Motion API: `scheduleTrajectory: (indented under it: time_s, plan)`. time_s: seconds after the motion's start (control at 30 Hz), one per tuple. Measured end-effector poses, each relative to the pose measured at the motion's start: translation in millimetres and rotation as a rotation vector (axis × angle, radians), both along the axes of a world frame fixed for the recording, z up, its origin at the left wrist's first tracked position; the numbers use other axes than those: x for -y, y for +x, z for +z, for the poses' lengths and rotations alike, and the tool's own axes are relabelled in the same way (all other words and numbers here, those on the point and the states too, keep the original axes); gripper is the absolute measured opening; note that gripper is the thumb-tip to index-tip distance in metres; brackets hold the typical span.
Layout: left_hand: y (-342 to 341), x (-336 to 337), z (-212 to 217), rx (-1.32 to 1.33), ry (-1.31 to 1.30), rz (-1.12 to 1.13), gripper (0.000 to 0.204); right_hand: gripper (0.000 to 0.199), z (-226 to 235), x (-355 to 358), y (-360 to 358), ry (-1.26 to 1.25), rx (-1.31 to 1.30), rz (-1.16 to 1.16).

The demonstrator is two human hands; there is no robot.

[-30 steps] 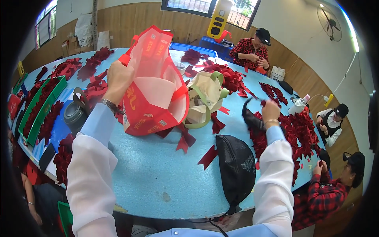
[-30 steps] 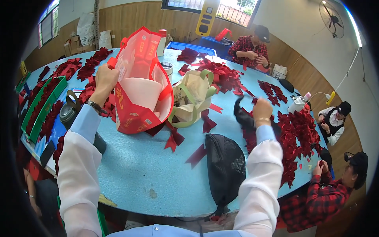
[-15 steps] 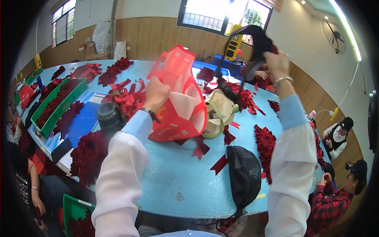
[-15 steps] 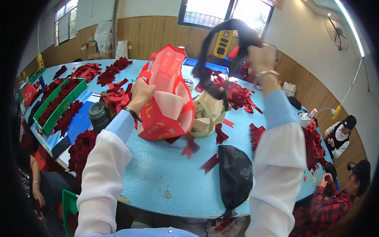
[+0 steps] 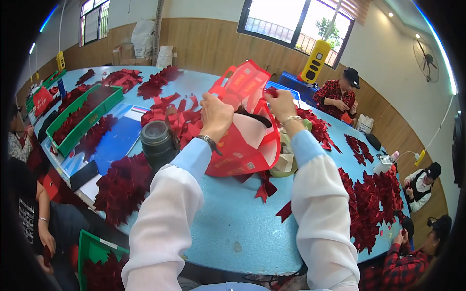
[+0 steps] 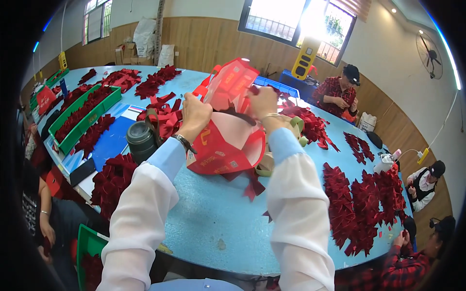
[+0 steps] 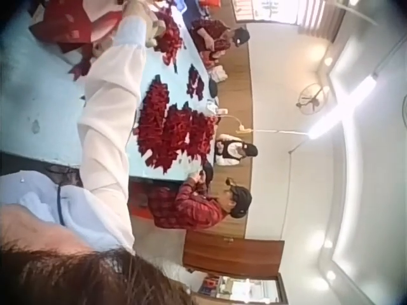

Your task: Assembling red ribbon bows and attaching them to a black mesh base in a factory setting.

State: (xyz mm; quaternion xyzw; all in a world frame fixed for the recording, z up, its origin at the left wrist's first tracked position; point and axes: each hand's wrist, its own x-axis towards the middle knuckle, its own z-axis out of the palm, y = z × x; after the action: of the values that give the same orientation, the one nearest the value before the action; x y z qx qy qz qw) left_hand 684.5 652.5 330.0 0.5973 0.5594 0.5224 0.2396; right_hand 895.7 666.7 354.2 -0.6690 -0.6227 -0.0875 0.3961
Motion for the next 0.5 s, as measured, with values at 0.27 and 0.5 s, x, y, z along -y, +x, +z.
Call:
scheduleTrajectory:
  time_s: [0.27, 0.5]
  plan:
    - [2.6, -5.4, -6.9, -0.063, -0.036, 0.027, 0.046, 0.046, -28.8, 105.3, 27.3, -0.781, 0.062, -0.022]
    - [27.4, -25.7, -14.6, -0.397, 0.231, -0.088, 0.025, 0.028, -76.5, 81.1, 25.7, -0.487, -0.158, 0.056]
